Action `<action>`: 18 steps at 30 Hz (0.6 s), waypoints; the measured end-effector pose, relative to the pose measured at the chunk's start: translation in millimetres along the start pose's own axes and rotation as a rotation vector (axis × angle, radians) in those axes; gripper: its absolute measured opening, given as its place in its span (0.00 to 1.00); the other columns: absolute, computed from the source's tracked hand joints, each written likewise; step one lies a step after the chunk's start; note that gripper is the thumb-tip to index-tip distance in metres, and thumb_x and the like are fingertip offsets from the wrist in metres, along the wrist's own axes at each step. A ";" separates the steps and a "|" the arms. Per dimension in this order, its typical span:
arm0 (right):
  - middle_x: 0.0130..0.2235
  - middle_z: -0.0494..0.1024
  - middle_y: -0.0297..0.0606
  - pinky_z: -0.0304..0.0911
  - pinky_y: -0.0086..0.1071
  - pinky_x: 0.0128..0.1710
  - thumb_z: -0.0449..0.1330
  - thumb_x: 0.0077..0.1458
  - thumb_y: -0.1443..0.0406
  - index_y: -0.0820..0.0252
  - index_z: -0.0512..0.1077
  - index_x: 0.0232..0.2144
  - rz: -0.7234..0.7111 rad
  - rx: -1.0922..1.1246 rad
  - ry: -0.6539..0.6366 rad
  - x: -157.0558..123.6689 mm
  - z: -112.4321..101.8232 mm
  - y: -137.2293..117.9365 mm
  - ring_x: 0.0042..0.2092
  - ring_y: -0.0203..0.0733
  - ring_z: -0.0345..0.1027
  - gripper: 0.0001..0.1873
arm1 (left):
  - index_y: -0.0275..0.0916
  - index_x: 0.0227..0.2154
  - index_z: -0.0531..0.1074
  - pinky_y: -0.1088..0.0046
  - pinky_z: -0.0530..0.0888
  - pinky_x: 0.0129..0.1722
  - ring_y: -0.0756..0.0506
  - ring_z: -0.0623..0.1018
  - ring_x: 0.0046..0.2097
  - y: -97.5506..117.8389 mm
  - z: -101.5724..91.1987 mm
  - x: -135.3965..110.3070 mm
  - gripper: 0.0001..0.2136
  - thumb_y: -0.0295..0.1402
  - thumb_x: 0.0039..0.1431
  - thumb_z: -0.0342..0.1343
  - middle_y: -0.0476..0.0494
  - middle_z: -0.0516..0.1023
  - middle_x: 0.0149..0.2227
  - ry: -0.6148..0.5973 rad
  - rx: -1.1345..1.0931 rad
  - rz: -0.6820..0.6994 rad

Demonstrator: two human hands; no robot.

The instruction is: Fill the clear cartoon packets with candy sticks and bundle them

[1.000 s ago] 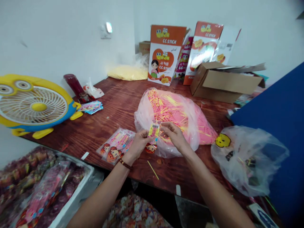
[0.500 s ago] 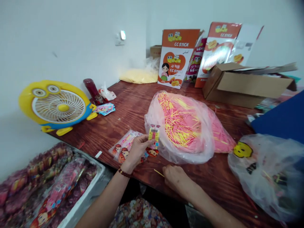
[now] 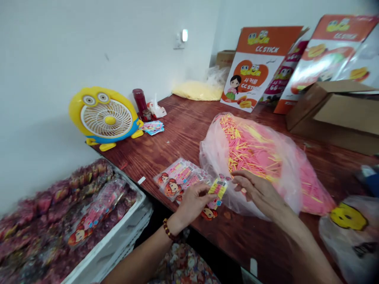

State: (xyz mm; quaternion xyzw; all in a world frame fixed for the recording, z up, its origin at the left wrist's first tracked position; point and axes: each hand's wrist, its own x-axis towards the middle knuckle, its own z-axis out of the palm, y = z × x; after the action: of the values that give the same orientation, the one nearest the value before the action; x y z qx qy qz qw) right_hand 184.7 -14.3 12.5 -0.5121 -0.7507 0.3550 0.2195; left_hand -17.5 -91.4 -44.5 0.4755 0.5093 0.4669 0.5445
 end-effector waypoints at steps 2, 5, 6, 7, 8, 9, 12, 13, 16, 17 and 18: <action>0.33 0.78 0.37 0.62 0.32 0.30 0.54 0.57 0.53 0.56 0.74 0.39 -0.077 0.145 -0.108 0.6 25.9 -11.2 0.32 0.42 0.70 0.16 | 0.37 0.33 0.79 0.76 0.68 0.29 0.48 0.73 0.29 0.0 -9.1 -6.0 0.10 0.39 0.55 0.60 0.49 0.77 0.29 -0.010 0.018 0.013; 0.25 0.72 0.31 0.59 0.30 0.28 0.59 0.54 0.54 0.57 0.72 0.28 -0.086 0.307 -0.109 17.8 63.8 -21.2 0.28 0.37 0.65 0.13 | 0.37 0.34 0.78 0.75 0.67 0.31 0.48 0.72 0.30 -0.5 -41.8 -9.2 0.11 0.40 0.58 0.58 0.50 0.76 0.28 -0.020 0.135 0.021; 0.23 0.70 0.29 0.58 0.29 0.27 0.59 0.54 0.54 0.57 0.71 0.27 -0.052 0.358 -0.117 27.6 76.0 -22.9 0.26 0.36 0.63 0.13 | 0.37 0.34 0.78 0.75 0.67 0.31 0.48 0.72 0.30 -0.9 -56.3 -8.3 0.11 0.41 0.58 0.58 0.50 0.76 0.28 0.006 0.207 0.017; 0.22 0.69 0.29 0.57 0.29 0.25 0.59 0.53 0.54 0.57 0.70 0.26 -0.028 0.399 -0.120 38.7 87.7 -23.9 0.25 0.35 0.61 0.13 | 0.38 0.36 0.77 0.74 0.67 0.32 0.47 0.72 0.30 -1.4 -71.3 -6.4 0.12 0.42 0.58 0.57 0.49 0.76 0.28 0.064 0.294 0.021; 0.22 0.69 0.28 0.56 0.28 0.24 0.59 0.53 0.54 0.57 0.70 0.26 -0.008 0.420 -0.118 50.4 98.9 -24.4 0.24 0.35 0.60 0.13 | 0.38 0.39 0.77 0.73 0.68 0.34 0.46 0.74 0.32 -1.8 -85.9 -3.6 0.13 0.42 0.58 0.57 0.48 0.77 0.30 0.136 0.391 0.031; 0.22 0.69 0.28 0.55 0.28 0.23 0.59 0.52 0.55 0.58 0.70 0.26 0.005 0.425 -0.110 61.7 109.1 -24.5 0.23 0.35 0.61 0.12 | 0.38 0.42 0.76 0.72 0.69 0.37 0.45 0.75 0.35 -2.3 -99.1 0.0 0.14 0.42 0.59 0.57 0.46 0.78 0.34 0.206 0.491 0.056; 0.22 0.71 0.31 0.57 0.30 0.25 0.60 0.51 0.59 0.58 0.70 0.24 0.029 0.280 -0.024 85.8 129.8 -23.0 0.24 0.37 0.64 0.10 | 0.38 0.46 0.74 0.66 0.68 0.46 0.41 0.74 0.43 -4.1 -124.2 11.7 0.17 0.43 0.59 0.56 0.40 0.76 0.42 0.235 0.810 0.080; 0.23 0.73 0.33 0.59 0.31 0.27 0.60 0.51 0.59 0.58 0.72 0.26 0.025 0.218 0.008 88.4 132.2 -22.1 0.26 0.39 0.66 0.08 | 0.38 0.47 0.73 0.64 0.67 0.47 0.39 0.73 0.45 -5.0 -126.8 14.9 0.18 0.44 0.59 0.56 0.39 0.75 0.43 0.209 0.904 0.063; 0.34 0.79 0.40 0.64 0.37 0.36 0.59 0.53 0.60 0.58 0.75 0.38 -0.027 0.121 0.120 75.9 126.2 -18.9 0.35 0.45 0.71 0.12 | 0.39 0.49 0.71 0.59 0.65 0.48 0.36 0.70 0.49 -8.5 -123.4 19.9 0.20 0.46 0.58 0.56 0.38 0.73 0.46 0.146 1.100 -0.007; 0.38 0.79 0.41 0.65 0.38 0.39 0.58 0.54 0.60 0.57 0.74 0.42 -0.046 0.117 0.155 65.8 121.8 -17.6 0.38 0.46 0.72 0.14 | 0.40 0.50 0.70 0.58 0.65 0.49 0.35 0.69 0.50 -9.7 -121.0 20.3 0.20 0.46 0.58 0.56 0.38 0.72 0.47 0.137 1.130 -0.029; 0.40 0.79 0.41 0.65 0.39 0.41 0.57 0.56 0.59 0.56 0.74 0.44 -0.053 0.115 0.164 53.7 117.4 -16.1 0.40 0.47 0.73 0.15 | 0.40 0.50 0.69 0.58 0.64 0.49 0.36 0.69 0.50 -10.9 -119.1 20.5 0.20 0.45 0.59 0.56 0.38 0.72 0.48 0.131 1.145 -0.050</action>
State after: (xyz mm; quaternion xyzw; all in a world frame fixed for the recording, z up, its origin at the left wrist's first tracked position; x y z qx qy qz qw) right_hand 73.1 -4.4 -53.7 -0.5060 -0.7219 0.3483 0.3184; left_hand -135.3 -67.3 -61.0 0.6522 0.7247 0.1322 0.1788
